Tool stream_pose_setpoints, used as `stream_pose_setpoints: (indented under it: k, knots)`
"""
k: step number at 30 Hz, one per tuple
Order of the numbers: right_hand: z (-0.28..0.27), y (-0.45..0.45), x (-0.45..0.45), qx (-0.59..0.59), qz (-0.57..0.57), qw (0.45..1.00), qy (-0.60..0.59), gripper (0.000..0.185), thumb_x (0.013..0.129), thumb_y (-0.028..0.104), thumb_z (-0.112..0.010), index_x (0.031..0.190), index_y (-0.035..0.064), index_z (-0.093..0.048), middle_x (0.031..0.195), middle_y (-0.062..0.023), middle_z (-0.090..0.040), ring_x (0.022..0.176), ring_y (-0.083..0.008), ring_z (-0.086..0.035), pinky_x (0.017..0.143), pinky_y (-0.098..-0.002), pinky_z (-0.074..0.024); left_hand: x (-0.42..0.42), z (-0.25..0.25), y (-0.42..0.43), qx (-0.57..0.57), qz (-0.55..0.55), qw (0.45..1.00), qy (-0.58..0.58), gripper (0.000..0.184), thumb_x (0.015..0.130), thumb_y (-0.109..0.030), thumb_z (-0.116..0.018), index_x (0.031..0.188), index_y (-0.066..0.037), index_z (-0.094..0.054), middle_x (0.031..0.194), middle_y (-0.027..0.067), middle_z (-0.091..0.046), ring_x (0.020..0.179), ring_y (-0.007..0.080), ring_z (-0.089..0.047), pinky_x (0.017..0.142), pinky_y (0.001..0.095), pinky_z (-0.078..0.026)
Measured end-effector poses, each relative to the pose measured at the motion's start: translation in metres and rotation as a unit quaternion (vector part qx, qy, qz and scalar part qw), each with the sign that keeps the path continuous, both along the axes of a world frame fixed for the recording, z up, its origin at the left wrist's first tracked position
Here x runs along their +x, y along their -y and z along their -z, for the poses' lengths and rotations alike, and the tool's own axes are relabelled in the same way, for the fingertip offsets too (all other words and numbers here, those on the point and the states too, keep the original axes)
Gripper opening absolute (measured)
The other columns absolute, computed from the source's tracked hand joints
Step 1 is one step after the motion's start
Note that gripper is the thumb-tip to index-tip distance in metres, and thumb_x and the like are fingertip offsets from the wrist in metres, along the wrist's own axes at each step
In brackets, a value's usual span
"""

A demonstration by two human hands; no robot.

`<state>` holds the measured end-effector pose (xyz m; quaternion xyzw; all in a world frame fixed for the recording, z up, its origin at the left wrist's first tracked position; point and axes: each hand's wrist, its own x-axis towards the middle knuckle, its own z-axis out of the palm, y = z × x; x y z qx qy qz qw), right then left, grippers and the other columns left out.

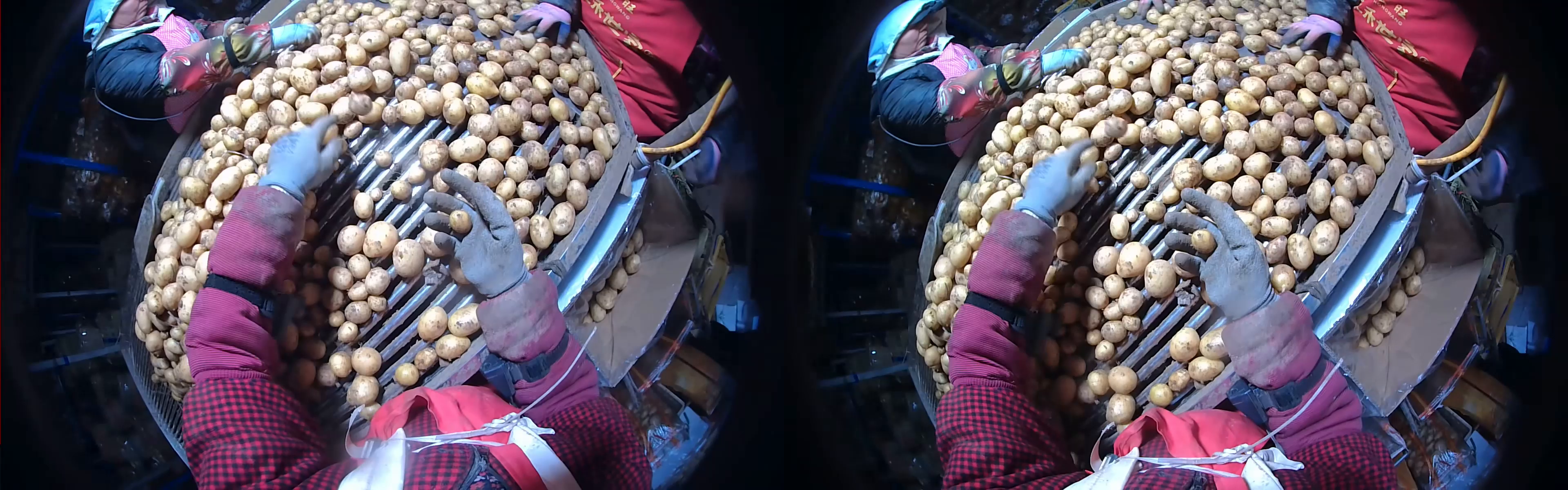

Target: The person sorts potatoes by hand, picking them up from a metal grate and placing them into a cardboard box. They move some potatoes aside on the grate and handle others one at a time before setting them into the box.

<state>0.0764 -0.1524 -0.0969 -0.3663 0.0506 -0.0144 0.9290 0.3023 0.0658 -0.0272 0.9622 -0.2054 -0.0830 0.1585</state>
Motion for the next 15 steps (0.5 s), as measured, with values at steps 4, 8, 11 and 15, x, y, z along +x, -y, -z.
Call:
stream_pose_setpoints:
  k: [4, 8, 11, 15]
  knots:
    - [0.004, 0.001, 0.001, 0.076, -0.016, 0.997, 0.001, 0.057, 0.107, 0.022, -0.063, 0.158, 0.0059, -0.043, 0.142, -0.0192, -0.061, 0.113, -0.0207, -0.068, 0.091, -0.0299, -0.057, 0.005, 0.03, -0.009, 0.255, 0.096, 0.958, 0.086, 0.07, 0.096, -0.057, -0.065, 0.151, -0.015, -0.053, 0.117, 0.019, -0.075, 0.106, 0.0398, -0.072, 0.093, 0.0518, -0.055]
    - [0.0, -0.001, -0.002, 0.029, -0.007, 1.0, -0.008, 0.056, 0.108, 0.022, -0.062, 0.158, 0.0065, -0.043, 0.142, -0.0193, -0.061, 0.113, -0.0197, -0.068, 0.091, -0.0295, -0.0568, 0.01, 0.046, 0.009, 0.243, 0.038, 0.967, 0.06, 0.068, 0.096, -0.062, -0.064, 0.144, -0.014, -0.058, 0.112, 0.0178, -0.075, 0.104, 0.0373, -0.072, 0.09, 0.0518, -0.054]
    - [0.001, 0.002, 0.0, 0.068, -0.018, 0.997, -0.006, 0.056, 0.108, 0.023, -0.062, 0.158, 0.0069, -0.044, 0.142, -0.0188, -0.061, 0.112, -0.019, -0.068, 0.091, -0.0296, -0.0569, 0.006, 0.041, 0.008, 0.192, 0.005, 0.981, 0.018, 0.061, 0.096, -0.06, -0.063, 0.138, -0.016, -0.062, 0.113, 0.0191, -0.075, 0.106, 0.0375, -0.072, 0.091, 0.0505, -0.055]
    - [-0.004, -0.003, -0.002, -0.01, 0.005, 1.0, -0.022, 0.056, 0.108, 0.027, -0.063, 0.157, 0.0074, -0.044, 0.141, -0.0174, -0.062, 0.111, -0.0179, -0.067, 0.091, -0.0298, -0.0574, -0.008, 0.042, -0.003, 0.097, -0.004, 0.995, -0.003, 0.053, 0.095, -0.055, -0.067, 0.132, -0.017, -0.067, 0.114, 0.0191, -0.076, 0.109, 0.0359, -0.073, 0.095, 0.0462, -0.055]
